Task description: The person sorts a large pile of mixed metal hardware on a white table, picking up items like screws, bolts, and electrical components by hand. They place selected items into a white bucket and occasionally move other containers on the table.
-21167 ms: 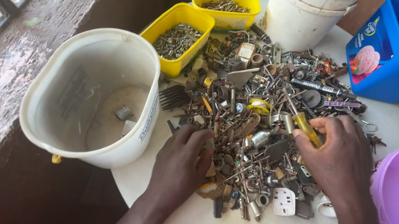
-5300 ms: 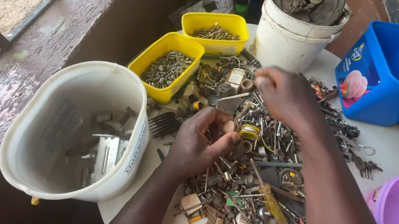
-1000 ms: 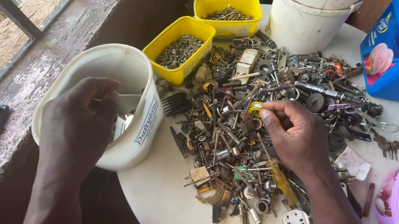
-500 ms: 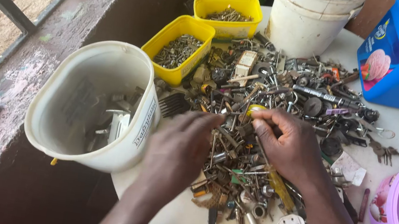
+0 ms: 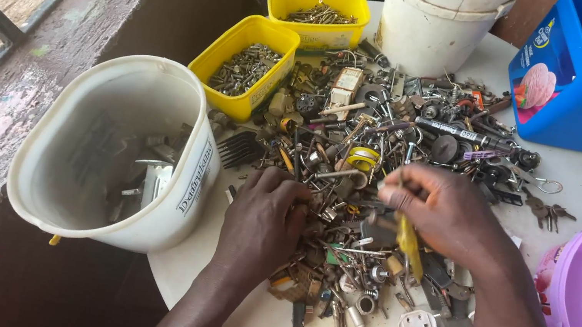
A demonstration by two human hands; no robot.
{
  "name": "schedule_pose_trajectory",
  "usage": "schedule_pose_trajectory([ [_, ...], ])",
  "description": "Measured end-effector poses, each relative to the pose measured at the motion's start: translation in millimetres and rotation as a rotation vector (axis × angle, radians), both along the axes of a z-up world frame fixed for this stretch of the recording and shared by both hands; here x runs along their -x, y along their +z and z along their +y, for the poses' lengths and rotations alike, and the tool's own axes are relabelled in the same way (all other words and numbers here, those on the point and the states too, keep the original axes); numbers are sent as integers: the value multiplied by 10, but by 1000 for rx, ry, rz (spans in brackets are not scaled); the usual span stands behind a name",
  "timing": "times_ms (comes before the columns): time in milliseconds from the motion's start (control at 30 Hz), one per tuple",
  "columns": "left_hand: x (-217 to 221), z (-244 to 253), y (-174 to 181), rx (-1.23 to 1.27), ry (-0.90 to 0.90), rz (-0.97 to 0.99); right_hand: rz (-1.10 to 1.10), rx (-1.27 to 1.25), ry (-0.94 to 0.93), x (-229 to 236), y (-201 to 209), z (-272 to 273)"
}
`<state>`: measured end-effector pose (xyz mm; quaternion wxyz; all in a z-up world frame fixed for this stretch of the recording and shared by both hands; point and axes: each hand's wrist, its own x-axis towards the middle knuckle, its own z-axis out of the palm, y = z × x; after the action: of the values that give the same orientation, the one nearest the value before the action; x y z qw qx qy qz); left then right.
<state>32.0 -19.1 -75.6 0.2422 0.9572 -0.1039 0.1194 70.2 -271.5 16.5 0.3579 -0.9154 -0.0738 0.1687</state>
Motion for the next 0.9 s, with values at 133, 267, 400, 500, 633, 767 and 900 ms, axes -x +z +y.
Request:
schedule_pose_trajectory([
  [133, -25, -37, 43, 10, 20, -46, -365, -137, -122, -160, -228, -174],
  [267, -141, -95, 187, -22, -16, -206, -573, -210, -224, -301, -481, -288],
  [400, -478, -118, 85, -64, -62, -147, -585, -226, -237, -346, -517, -341],
  [500, -713, -169, 38, -170, -62, 19, -598, -174, -232, -298, -454, -283],
  [633, -755, -320, 194, -276, -34, 53, -446, -187, -128, -145, -184, -125],
  [767, -576, -428, 404, -445, 23, 96, -434, -2, 20, -166, -330, -22],
  [900, -471, -504, 600, -562, 10, 204, -480, 178, 67, -143, -502, 80],
])
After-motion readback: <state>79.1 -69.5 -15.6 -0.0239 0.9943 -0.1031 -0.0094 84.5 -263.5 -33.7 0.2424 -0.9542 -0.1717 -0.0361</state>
